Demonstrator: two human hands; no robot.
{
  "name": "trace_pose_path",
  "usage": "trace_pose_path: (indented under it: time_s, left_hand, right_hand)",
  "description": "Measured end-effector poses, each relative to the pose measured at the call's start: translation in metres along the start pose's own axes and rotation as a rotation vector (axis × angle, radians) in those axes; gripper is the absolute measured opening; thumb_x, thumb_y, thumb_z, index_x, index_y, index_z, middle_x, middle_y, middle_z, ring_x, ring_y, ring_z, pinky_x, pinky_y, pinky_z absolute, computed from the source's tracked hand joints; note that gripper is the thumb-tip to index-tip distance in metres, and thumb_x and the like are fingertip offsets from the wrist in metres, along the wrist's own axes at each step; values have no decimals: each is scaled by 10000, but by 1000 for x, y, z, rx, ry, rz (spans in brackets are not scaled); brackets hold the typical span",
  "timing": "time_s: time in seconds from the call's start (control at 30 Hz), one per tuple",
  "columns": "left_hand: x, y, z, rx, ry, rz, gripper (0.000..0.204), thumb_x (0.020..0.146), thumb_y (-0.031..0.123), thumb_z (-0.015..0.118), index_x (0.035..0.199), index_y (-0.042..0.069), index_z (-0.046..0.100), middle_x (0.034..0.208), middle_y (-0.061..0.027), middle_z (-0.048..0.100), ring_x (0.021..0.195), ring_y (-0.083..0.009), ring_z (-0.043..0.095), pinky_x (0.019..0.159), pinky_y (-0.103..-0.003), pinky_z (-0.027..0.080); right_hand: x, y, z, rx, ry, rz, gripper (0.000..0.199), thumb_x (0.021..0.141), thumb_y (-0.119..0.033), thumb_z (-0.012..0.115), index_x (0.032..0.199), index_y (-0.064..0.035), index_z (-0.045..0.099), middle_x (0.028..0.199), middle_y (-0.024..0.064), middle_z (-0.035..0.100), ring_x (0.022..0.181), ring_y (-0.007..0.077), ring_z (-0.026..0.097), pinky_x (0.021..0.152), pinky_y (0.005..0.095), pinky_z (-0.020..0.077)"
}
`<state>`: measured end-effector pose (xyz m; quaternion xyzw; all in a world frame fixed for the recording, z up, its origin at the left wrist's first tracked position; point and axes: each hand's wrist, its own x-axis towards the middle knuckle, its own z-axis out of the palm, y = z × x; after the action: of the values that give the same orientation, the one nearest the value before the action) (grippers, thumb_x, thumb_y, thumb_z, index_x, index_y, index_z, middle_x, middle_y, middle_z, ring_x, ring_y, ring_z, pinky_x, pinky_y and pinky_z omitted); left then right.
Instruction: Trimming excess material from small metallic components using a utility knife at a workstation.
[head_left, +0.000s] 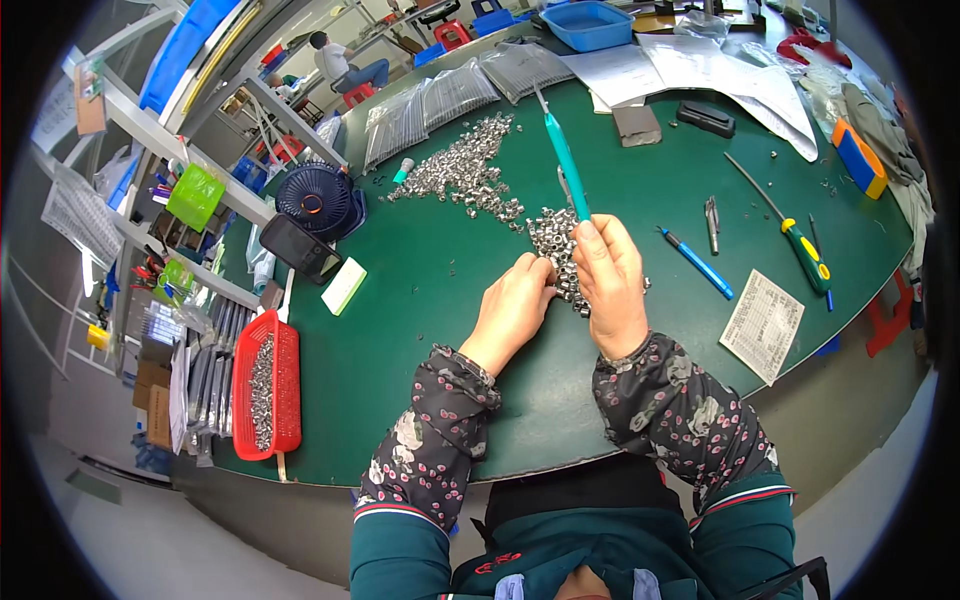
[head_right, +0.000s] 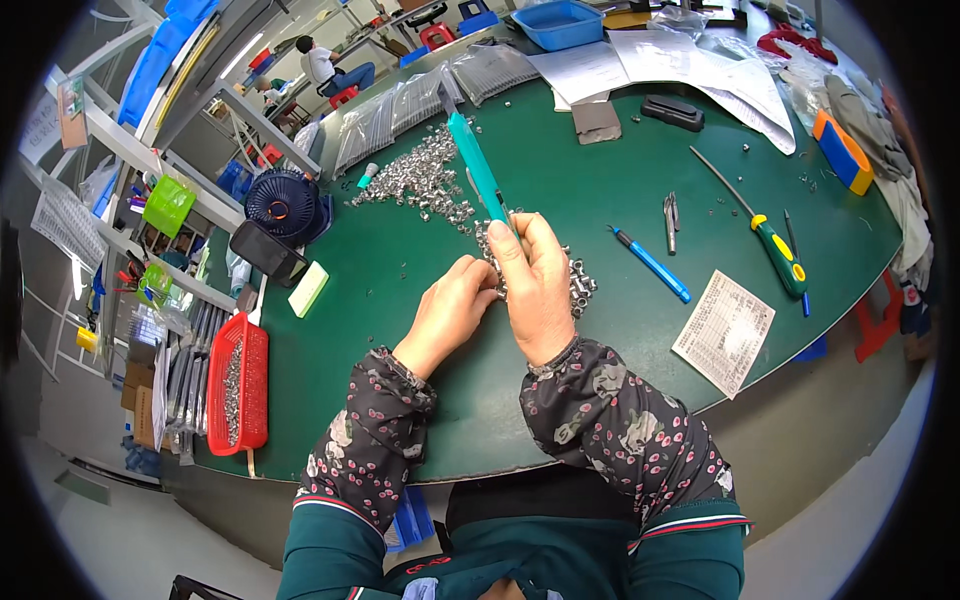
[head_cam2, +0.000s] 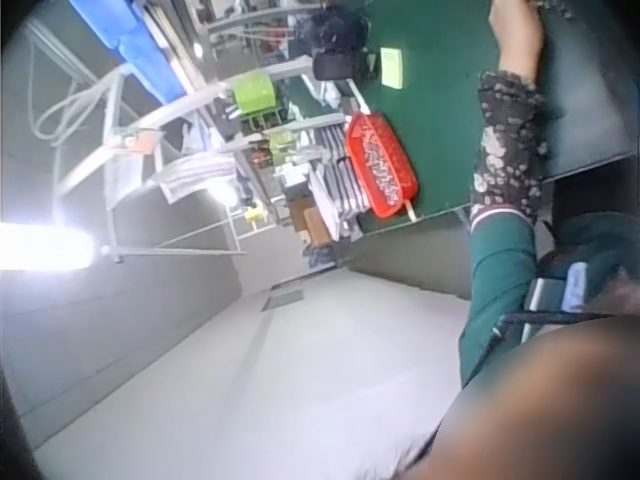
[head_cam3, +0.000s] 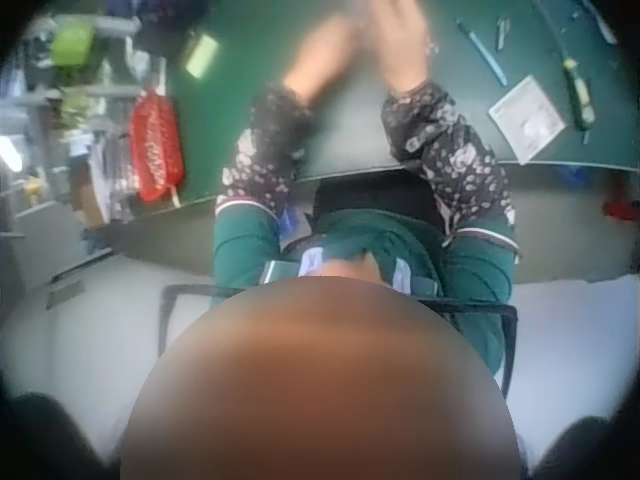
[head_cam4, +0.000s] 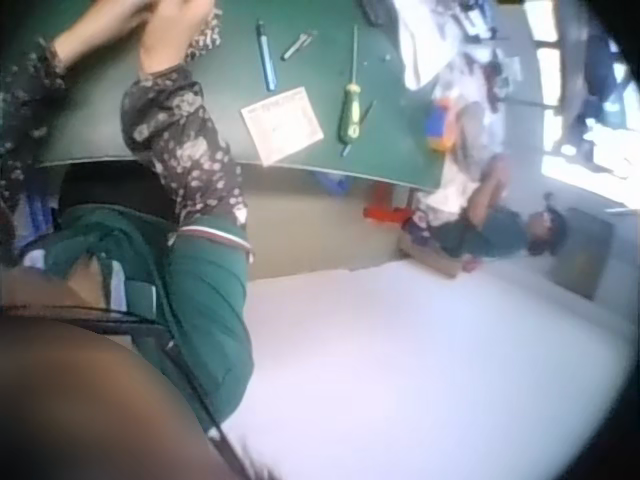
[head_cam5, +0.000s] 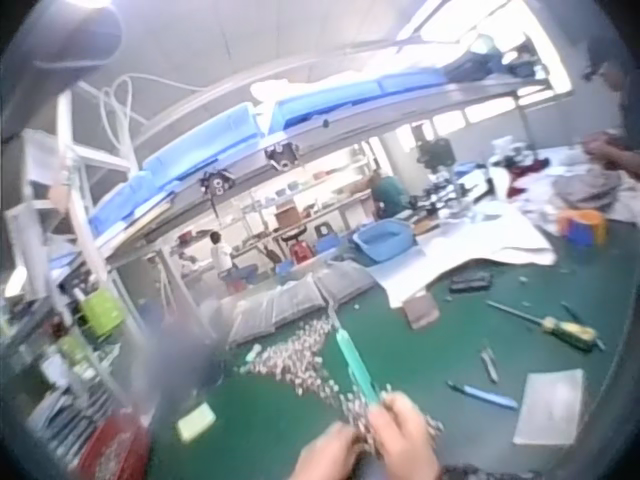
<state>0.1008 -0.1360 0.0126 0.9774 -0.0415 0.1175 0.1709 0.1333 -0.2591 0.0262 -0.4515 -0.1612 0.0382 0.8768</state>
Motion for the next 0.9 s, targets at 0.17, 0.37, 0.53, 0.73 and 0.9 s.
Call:
trace_pose_path:
  time_s: [0.17, 0.37, 0.53, 0.73, 0.9]
  left_hand:
    - [-23, -12, -28, -755, -7, -388, 92, 793, 73, 548, 850, 43, 483, 784, -43, 539, 611, -104, 515, 443, -214, 394]
    - [-84, -66, -51, -1446, 313, -450, 76, 835, 100, 522, 903, 72, 506, 793, -27, 533, 553, -40, 434, 389, -142, 327]
    - [-100, -93, -43, -1677, 394, -419, 92, 856, 165, 503, 904, 89, 517, 791, -11, 496, 613, -63, 425, 417, -154, 317]
    - [-101, -104, -42, -1687, 378, -377, 110, 855, 185, 505, 895, 84, 520, 781, -4, 505, 613, -66, 432, 416, -159, 316]
    - [-101, -101, -44, -1656, 372, -385, 113, 851, 183, 513, 883, 76, 525, 760, 4, 499, 599, -59, 433, 414, -159, 321]
  right_hand:
    - [0, 6, -1, -274, -55, -54, 218, 834, -231, 534, 827, -15, 512, 693, -1, 469, 612, 75, 417, 537, 225, 357]
    - [-13, 10, 5, -693, -314, -162, 235, 762, -229, 602, 887, -33, 566, 730, 71, 526, 647, 162, 512, 572, 276, 400]
    - [-18, 7, 7, -837, -535, -66, 258, 765, -268, 584, 916, -60, 573, 734, 101, 579, 648, 235, 568, 572, 311, 428]
    - [-19, 11, 8, -941, -665, -30, 274, 762, -301, 580, 886, -56, 580, 697, 103, 585, 619, 236, 573, 559, 321, 429]
    - [-20, 13, 9, -943, -689, 20, 273, 765, -300, 576, 883, -54, 585, 671, 106, 581, 610, 237, 570, 557, 325, 430]
